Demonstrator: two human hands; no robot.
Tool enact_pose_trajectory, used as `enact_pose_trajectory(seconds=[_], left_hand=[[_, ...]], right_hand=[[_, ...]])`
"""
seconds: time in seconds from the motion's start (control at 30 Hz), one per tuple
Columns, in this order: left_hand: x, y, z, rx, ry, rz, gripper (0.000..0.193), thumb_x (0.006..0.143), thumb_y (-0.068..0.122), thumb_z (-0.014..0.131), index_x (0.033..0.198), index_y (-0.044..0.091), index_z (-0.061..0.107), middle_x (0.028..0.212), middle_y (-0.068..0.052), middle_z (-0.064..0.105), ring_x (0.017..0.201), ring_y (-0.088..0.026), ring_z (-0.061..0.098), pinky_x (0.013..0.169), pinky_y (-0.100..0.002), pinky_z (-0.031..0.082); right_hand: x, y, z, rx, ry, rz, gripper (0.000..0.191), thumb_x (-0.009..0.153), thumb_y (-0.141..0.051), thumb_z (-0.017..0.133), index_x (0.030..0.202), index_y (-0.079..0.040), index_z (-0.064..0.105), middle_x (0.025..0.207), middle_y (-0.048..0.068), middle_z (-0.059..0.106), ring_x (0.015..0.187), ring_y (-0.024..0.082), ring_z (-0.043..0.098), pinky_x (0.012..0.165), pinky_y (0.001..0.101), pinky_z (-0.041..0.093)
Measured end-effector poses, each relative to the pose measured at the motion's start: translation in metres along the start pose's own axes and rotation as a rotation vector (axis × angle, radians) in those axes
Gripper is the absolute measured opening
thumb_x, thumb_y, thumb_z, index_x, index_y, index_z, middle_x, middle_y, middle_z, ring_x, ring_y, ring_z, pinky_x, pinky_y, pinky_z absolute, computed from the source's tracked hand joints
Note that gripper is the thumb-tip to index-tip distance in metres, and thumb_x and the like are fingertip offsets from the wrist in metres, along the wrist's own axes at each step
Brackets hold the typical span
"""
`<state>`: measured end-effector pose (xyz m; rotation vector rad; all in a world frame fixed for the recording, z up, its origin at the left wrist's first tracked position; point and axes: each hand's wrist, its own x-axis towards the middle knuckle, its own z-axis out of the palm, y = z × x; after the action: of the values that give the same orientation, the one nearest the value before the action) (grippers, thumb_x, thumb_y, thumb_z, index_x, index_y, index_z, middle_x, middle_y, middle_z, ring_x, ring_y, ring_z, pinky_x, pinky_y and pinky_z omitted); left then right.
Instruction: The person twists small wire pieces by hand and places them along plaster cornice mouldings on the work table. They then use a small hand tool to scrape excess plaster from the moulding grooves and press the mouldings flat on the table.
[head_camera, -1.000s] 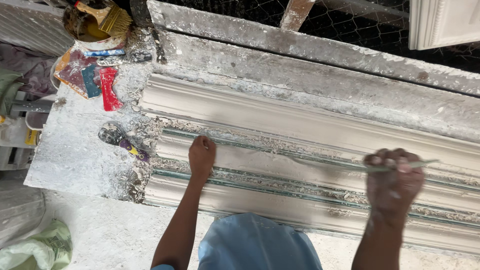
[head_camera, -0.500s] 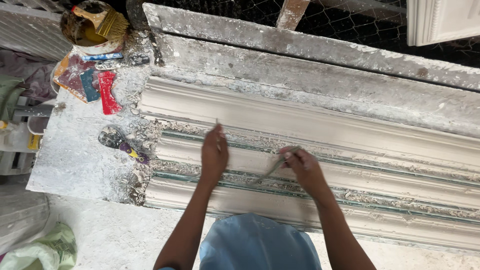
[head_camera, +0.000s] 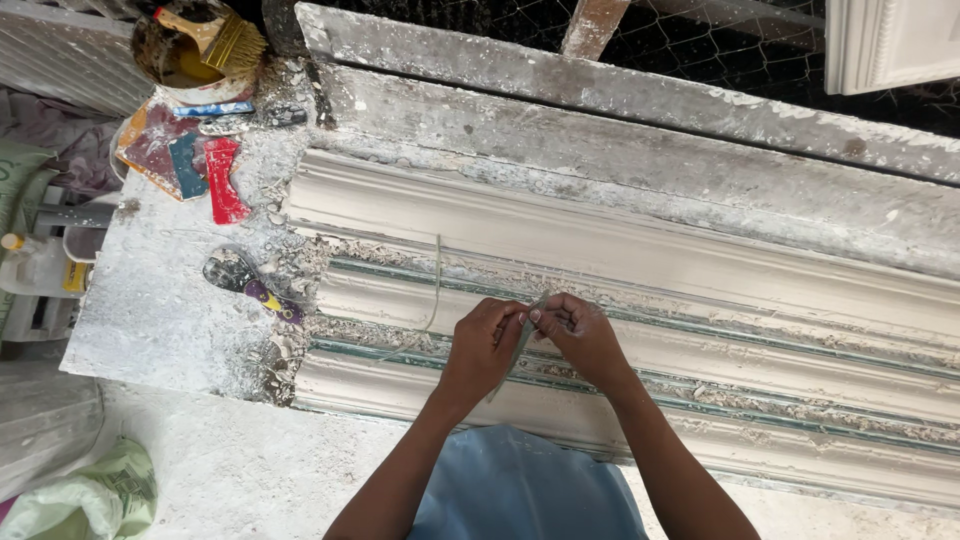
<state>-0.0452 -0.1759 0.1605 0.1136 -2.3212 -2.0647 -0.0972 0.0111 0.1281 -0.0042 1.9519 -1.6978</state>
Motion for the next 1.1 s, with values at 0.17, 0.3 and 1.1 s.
enact_pose_trajectory(seconds=[0.17,0.3,1.1], left_hand=[[-0.001,-0.01,0.005,-0.061,0.048,-0.06,0.014,0.095,0.008,0.067,0.103,-0.003,0.071,0.087,-0.007,0.069,0.069,-0.008,0.061,0.058,-0.025,0.052],[-0.001,-0.013,0.008,-0.047,0.048,-0.13,0.012,0.095,0.009,0.066,0.1,-0.002,0.068,0.077,-0.006,0.069,0.065,-0.007,0.063,0.057,-0.025,0.053],[0.013,-0.072,0.009,0.031,0.159,-0.204,0.015,0.095,0.012,0.066,0.097,-0.002,0.072,0.077,-0.009,0.075,0.064,-0.011,0.069,0.056,-0.025,0.056]], right_hand=[[-0.003,-0.003,0.002,-0.152,0.013,-0.007,0.032,0.092,-0.026,0.073,0.112,-0.003,0.065,0.092,0.002,0.069,0.082,0.007,0.063,0.075,0.0244,0.058],[-0.004,-0.008,0.008,-0.33,0.059,-0.021,0.033,0.091,-0.029,0.074,0.112,-0.004,0.068,0.09,0.001,0.071,0.075,0.007,0.057,0.069,0.0252,0.052],[-0.012,-0.002,0.015,-0.341,0.051,-0.342,0.013,0.101,-0.022,0.062,0.101,-0.009,0.062,0.09,0.007,0.066,0.082,0.017,0.066,0.071,0.0325,0.059]])
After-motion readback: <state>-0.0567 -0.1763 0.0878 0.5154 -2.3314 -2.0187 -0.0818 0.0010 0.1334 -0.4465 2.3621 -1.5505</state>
